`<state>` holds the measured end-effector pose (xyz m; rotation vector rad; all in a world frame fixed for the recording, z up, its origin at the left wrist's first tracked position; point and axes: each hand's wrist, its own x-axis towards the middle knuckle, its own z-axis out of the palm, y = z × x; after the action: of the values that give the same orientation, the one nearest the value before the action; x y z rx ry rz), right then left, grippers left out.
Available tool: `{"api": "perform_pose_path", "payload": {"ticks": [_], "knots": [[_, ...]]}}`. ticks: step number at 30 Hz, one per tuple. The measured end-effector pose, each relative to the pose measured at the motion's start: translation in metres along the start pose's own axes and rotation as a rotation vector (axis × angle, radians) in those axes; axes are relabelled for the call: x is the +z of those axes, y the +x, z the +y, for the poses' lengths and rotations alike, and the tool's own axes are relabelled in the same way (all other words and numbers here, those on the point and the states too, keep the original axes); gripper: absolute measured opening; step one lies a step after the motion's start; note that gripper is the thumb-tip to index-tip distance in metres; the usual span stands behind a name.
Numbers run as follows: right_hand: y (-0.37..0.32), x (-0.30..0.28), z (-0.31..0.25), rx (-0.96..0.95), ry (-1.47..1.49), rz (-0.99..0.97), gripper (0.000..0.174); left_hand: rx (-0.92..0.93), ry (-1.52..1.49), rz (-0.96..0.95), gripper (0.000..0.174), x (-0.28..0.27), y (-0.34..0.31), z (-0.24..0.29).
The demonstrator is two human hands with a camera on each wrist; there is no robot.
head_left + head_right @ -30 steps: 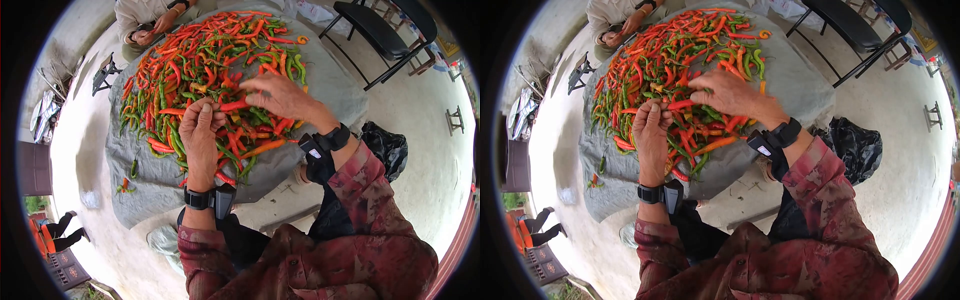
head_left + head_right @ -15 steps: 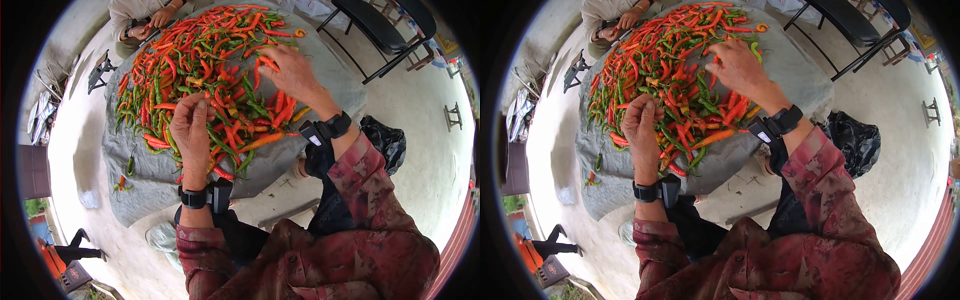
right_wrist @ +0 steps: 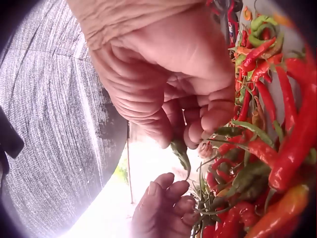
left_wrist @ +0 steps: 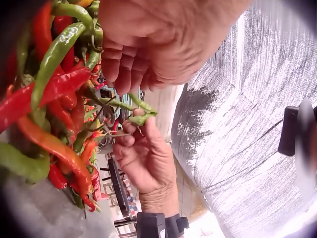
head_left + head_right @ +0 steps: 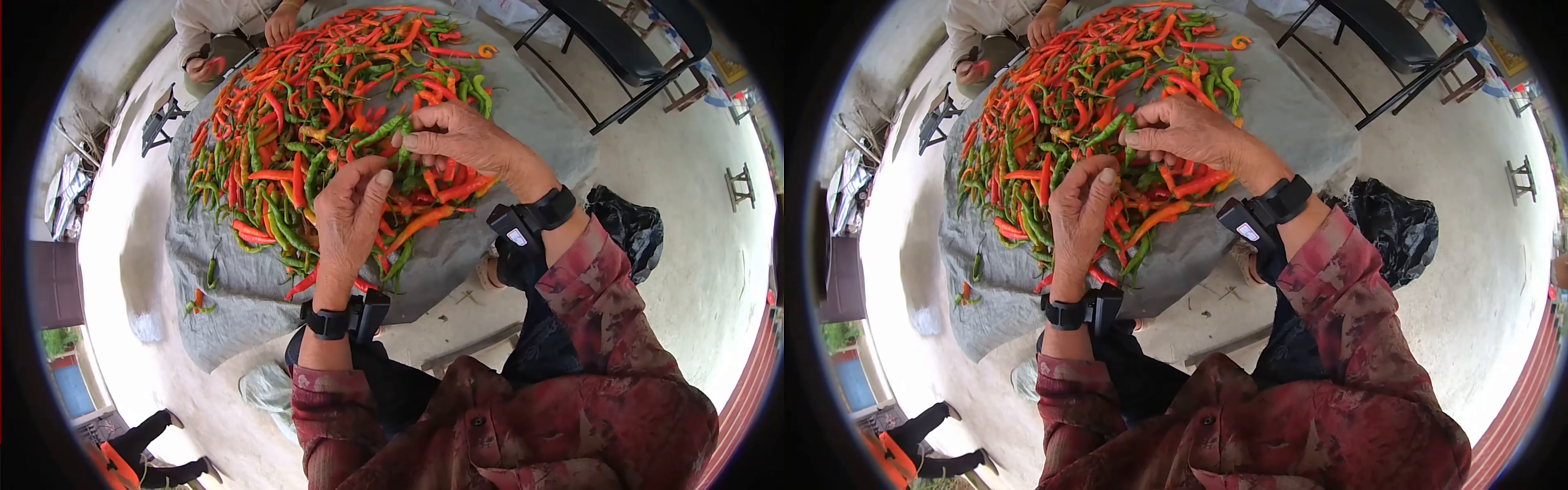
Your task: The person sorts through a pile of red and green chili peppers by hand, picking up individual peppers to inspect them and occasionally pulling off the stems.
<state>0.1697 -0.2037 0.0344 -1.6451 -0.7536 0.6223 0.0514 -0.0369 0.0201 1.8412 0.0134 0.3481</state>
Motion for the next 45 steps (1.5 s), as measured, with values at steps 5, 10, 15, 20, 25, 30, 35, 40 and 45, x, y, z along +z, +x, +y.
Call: {"api": "perform_pose_path", "payload": {"ticks": [5,10,15,20,25,30,35,40,45], "knots": [[0.000,0.006,-0.003,-0.013,-0.003,-0.078,0.033,0.035,0.179,-0.016,0.016,0.011,-0.003,0.010],[0.004,0.001,0.003,0.065,0.150,0.092,0.028,0.043,0.243,0.028,0.015,0.011,0.000,0.003],[0.019,-0.017,0.017,0.055,0.656,0.413,0.026,0.073,0.273,0.048,0.012,0.008,-0.003,0.005],[0.019,-0.006,0.051,0.140,-0.549,0.262,0.033,0.084,0.262,0.036,0.010,0.007,-0.003,0.004],[0.025,0.005,0.047,0.178,-0.952,0.090,0.037,0.111,0.337,-0.021,0.008,0.007,-0.004,0.004],[0.034,0.006,0.045,0.056,-0.740,0.195,0.037,0.152,0.458,-0.095,0.007,0.004,-0.006,-0.006],[0.020,0.005,0.020,-0.151,-0.350,0.350,0.014,0.146,0.398,0.028,0.008,0.002,-0.006,-0.003],[0.017,-0.001,0.008,-0.275,-0.277,0.530,0.018,0.200,0.399,0.122,0.012,-0.003,-0.007,0.002],[0.011,-0.013,0.001,-0.472,-0.215,0.590,0.018,0.199,0.392,0.151,0.011,-0.003,-0.009,0.006]]}}
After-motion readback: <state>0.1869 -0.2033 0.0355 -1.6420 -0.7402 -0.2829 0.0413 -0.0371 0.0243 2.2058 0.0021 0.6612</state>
